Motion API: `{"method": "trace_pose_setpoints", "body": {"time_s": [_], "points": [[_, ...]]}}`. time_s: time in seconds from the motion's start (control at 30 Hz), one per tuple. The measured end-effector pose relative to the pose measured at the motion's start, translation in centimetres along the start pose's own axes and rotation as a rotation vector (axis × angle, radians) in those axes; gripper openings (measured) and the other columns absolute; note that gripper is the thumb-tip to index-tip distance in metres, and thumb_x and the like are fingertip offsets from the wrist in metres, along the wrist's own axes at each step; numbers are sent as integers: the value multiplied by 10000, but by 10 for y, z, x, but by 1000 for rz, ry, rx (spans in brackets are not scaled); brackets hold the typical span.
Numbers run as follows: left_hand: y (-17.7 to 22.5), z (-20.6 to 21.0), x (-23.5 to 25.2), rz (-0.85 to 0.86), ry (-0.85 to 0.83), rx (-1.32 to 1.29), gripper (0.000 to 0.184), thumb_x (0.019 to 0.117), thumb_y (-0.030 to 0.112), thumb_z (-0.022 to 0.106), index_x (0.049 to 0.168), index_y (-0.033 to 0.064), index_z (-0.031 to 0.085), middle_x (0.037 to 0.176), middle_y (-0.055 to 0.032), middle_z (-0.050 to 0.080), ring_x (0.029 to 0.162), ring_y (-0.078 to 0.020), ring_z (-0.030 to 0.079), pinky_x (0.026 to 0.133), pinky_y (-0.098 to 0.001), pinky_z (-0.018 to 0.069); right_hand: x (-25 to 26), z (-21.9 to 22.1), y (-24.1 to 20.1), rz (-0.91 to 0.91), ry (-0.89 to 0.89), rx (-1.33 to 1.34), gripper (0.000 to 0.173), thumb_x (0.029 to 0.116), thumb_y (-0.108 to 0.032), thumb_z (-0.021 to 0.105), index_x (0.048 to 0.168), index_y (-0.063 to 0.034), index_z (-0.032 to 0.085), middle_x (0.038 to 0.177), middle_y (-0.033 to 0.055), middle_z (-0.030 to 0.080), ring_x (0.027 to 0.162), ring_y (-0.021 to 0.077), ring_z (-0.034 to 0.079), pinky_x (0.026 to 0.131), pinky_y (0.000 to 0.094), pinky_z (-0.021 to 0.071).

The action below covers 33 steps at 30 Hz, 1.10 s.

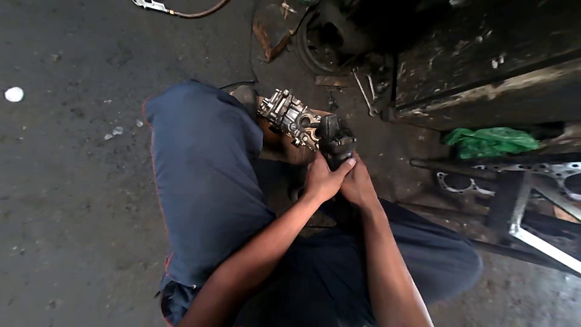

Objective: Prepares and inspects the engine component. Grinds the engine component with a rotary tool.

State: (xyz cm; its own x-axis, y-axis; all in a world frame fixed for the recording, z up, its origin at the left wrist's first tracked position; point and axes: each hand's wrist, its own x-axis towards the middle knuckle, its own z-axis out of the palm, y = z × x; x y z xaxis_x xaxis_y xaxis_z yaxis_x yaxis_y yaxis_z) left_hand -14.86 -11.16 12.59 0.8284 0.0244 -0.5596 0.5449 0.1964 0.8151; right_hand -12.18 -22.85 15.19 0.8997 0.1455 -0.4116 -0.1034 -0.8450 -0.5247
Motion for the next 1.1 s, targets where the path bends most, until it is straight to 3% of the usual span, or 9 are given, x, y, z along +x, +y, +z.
{"method": "trace_pose_setpoints", "body": {"time_s": [0.23,0.37,0.5,0.77,0.97,1.1], "points": [[-6,0,5,12,-47,-95,781,936,396,758,1522,28,395,1341,-175,642,1280,-214,611,1112,-420,493,-3,-2,-11,47,25,-120,650,888,-322,705,1432,-54,472,1108,148,709,1055,245,699,926,492,554],[-6,0,4,9,-18,-110,739,935,402,758,1501,56,432,1327,-149,653,1263,-199,618,1106,-419,498,-1,-1,-11,59,-9,-98,665,897,-328,698,1456,-62,457,1156,137,701,1100,232,683,961,481,542],[2,-2,0,-1,33,-27,726,927,455,749,1466,55,472,1229,-145,694,1185,-209,660,1053,-439,531,2,0,-8,15,-5,-7,600,881,-352,697,1384,-84,510,1123,68,708,1060,128,687,942,394,567],[-7,1,5,93,-43,-121,771,926,373,771,1509,23,408,1341,-163,642,1272,-192,614,1112,-402,499,-5,-1,-8,21,83,-95,717,860,-333,720,1455,-29,459,1099,148,711,1044,232,700,925,472,559],[-2,6,3,116,-23,-54,783,928,403,759,1517,20,415,1328,-161,655,1259,-198,623,1110,-406,497,-3,-4,0,-29,92,-34,750,856,-353,708,1475,-18,449,1141,117,710,1064,163,693,948,413,564],[-10,3,6,47,-24,-116,746,931,404,759,1489,30,435,1294,-150,670,1224,-184,645,1082,-399,522,-1,0,-1,-9,39,-78,691,870,-386,708,1438,-62,483,1090,99,718,1017,176,705,905,435,574]]}}
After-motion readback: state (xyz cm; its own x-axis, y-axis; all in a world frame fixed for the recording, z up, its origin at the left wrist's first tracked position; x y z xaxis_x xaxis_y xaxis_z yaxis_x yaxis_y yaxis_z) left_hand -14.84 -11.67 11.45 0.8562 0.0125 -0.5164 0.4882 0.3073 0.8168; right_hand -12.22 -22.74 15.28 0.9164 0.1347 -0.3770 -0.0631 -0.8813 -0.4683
